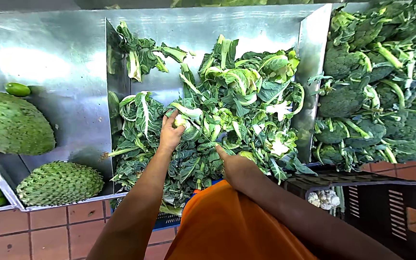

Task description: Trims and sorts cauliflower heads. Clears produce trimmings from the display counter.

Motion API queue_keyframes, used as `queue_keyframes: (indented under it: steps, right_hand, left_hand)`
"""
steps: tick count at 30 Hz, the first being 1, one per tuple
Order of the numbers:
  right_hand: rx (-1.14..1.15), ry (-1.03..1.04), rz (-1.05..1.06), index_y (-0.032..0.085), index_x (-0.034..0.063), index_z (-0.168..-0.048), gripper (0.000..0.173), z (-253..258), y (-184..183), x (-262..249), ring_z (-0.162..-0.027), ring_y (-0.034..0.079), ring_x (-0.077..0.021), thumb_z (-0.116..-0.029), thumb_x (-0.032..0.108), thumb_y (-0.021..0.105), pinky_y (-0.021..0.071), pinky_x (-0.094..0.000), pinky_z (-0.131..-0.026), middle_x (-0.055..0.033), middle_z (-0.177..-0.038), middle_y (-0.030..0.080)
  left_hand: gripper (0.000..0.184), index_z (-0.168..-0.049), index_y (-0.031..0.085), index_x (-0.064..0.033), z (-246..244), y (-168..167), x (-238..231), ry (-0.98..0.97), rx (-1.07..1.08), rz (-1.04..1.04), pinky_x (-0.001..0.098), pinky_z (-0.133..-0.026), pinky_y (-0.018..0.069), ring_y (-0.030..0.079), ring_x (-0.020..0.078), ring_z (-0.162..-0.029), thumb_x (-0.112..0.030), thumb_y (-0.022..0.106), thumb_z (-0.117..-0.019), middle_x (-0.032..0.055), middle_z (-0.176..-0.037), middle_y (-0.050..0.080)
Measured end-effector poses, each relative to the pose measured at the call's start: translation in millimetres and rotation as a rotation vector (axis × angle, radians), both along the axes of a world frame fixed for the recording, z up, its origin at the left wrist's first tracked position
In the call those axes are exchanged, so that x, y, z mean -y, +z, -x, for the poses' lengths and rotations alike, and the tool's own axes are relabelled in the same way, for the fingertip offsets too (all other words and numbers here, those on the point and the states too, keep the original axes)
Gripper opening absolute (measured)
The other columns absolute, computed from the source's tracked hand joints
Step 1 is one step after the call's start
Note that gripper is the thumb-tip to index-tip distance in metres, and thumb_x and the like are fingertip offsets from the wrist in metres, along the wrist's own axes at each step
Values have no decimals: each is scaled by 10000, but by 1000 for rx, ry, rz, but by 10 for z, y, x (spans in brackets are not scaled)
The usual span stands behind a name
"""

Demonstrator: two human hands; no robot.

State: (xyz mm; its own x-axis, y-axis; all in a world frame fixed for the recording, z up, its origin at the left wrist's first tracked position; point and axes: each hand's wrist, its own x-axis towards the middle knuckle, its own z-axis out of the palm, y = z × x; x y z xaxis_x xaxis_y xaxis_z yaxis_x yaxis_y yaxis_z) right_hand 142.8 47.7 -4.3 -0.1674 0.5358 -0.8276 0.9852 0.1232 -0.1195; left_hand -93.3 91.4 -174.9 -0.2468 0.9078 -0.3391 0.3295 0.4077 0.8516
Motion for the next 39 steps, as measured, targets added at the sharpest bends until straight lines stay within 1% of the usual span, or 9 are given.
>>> queue_keyframes:
  steps: [11,17,20,23,24,26,29,33,39]
  right_hand:
    - [53,209,-93,251,392,-1626,673,-324,207,-698,-906,704,-417,-1039,198,517,557,-618,-737,-191,-991,717]
    - [83,319,-144,267,434,-1614,683,-451,347,-1013,-926,703,-406,-1029,223,549,550,-609,-746,-178,-993,723]
    - [-112,354,-200,373,409,-1583,586,-818,341,-937,-850,706,-338,-1049,249,554,559,-588,-757,-108,-936,735]
    - [-394,111,-126,439,370,-1563,552,-1434,345,-828,-928,723,-176,-1049,231,584,591,-480,-843,11,-1213,738]
    - [-446,-76,-80,445,389,-1555,554,-1594,310,-744,-876,709,-134,-1047,219,588,601,-416,-797,28,-1178,735]
    - [-554,-482,-78,453,380,-1554,555,-1792,97,-477,-570,567,-170,-1048,185,574,514,-371,-519,-61,-919,685]
    - [-665,-827,-56,391,341,-1580,523,-1737,-246,-140,-486,492,-195,-1078,239,499,450,-355,-431,-100,-798,618]
    - [-780,-862,191,380,260,-1582,521,-1494,-229,155,-524,572,-190,-1073,199,469,508,-326,-462,-120,-888,678]
    - [-783,-742,298,474,273,-1514,459,-1325,158,253,-463,515,-147,-1056,261,500,458,-284,-415,-64,-860,673]
  left_hand:
    - [725,-1519,498,-267,246,-83,30,-174,134,-54,492,-1167,380,303,211,-1511,-175,714,-833,20,-1699,193]
    - [694,-1486,532,-213,463,4,-99,-254,238,-3,476,-1126,438,381,218,-1469,-92,725,-830,38,-1683,247]
    - [661,-1458,554,-193,396,117,-83,-243,96,14,519,-1101,445,420,249,-1437,-162,764,-831,69,-1663,281]
    - [765,-1483,511,-203,112,164,57,-87,-96,47,589,-1101,432,395,316,-1453,-332,844,-807,119,-1660,262]
    - [846,-1513,467,-187,7,159,96,4,-140,77,606,-1103,424,394,347,-1450,-375,865,-790,151,-1648,272]
    - [1017,-1570,354,-141,-128,130,120,154,-124,161,607,-1098,421,433,379,-1406,-431,888,-754,209,-1594,336]
    - [1051,-1561,337,-142,-164,64,65,253,-2,232,601,-1063,462,538,352,-1313,-428,909,-726,205,-1466,505]
    - [836,-1496,416,-110,22,118,30,264,202,209,571,-979,529,603,325,-1213,-178,835,-776,196,-1353,585]
    - [704,-1483,446,-133,252,627,422,365,373,184,559,-841,588,655,350,-1095,-104,752,-850,198,-1321,600]
